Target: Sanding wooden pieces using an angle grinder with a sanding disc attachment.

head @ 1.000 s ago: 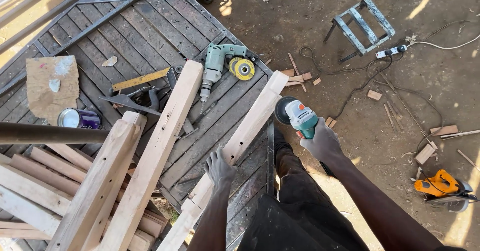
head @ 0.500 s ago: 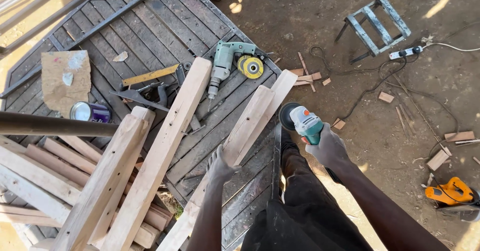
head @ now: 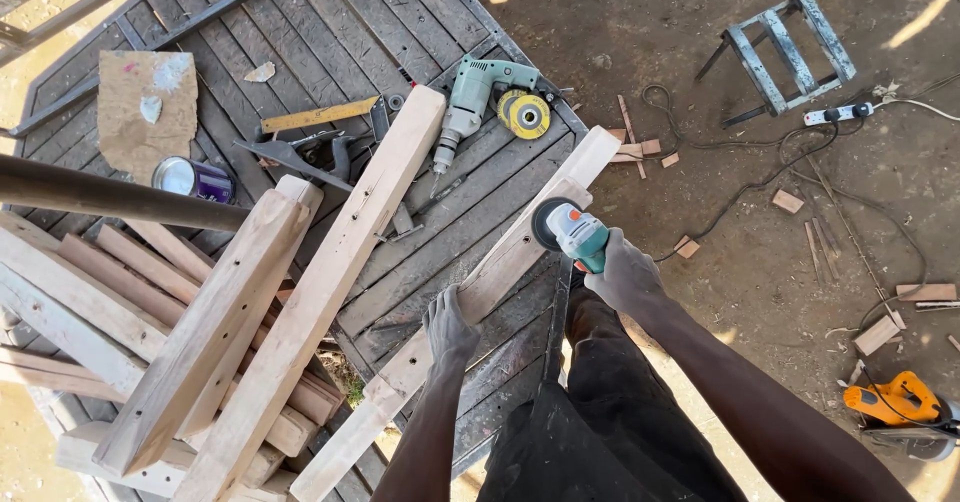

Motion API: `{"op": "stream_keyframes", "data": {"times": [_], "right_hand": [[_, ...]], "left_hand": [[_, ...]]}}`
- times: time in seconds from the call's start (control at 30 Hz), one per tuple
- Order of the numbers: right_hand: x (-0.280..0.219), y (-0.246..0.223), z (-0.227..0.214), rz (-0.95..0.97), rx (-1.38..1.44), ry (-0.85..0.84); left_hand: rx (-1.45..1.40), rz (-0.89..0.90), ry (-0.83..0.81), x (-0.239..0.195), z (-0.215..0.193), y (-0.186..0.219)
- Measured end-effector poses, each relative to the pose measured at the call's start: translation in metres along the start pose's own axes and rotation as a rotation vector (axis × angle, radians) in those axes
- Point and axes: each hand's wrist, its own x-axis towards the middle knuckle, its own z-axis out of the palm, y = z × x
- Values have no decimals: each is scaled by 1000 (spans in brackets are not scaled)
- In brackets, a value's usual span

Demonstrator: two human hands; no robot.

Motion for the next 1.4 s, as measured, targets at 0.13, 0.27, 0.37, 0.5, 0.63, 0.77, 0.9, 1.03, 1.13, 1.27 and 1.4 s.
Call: {"op": "stream_keyframes", "data": {"times": [0.13, 0.27, 0.37, 0.5, 0.63, 0.77, 0.9, 1.03, 1.13, 1.27, 1.4], "right_hand": [[22, -6, 21, -39, -91, -5], [16, -25, 28, -82, -120, -39], [3, -41, 34, -69, -158, -92], [0, -50, 49, -144, -176, -108], [-8, -57, 59, -201, -239, -112], [-9, -61, 65, -238, -299, -112], [6, -48, 65, -224, -320, -35], [36, -19, 46, -129, -285, 131], [42, -17, 3, 24, -245, 65], [64, 7, 0, 95, -166, 96], [46, -18, 2, 132, -82, 70]], "left_hand": [[1, -39, 75, -17, -32, 23], [-58, -126, 49, -42, -56, 18], [-82, -254, 167, -64, -57, -3], [-141, -386, 146, -82, -63, -15], [-146, -381, 156, -83, -47, -26], [-121, -386, 198, -77, -34, -26], [-95, -419, 130, -71, -34, -30], [-104, -500, 25, -69, -47, -22], [-99, -500, 30, -67, -43, -23], [-44, -491, 7, -66, -33, -29], [-24, -484, 32, -65, -27, -34]]}}
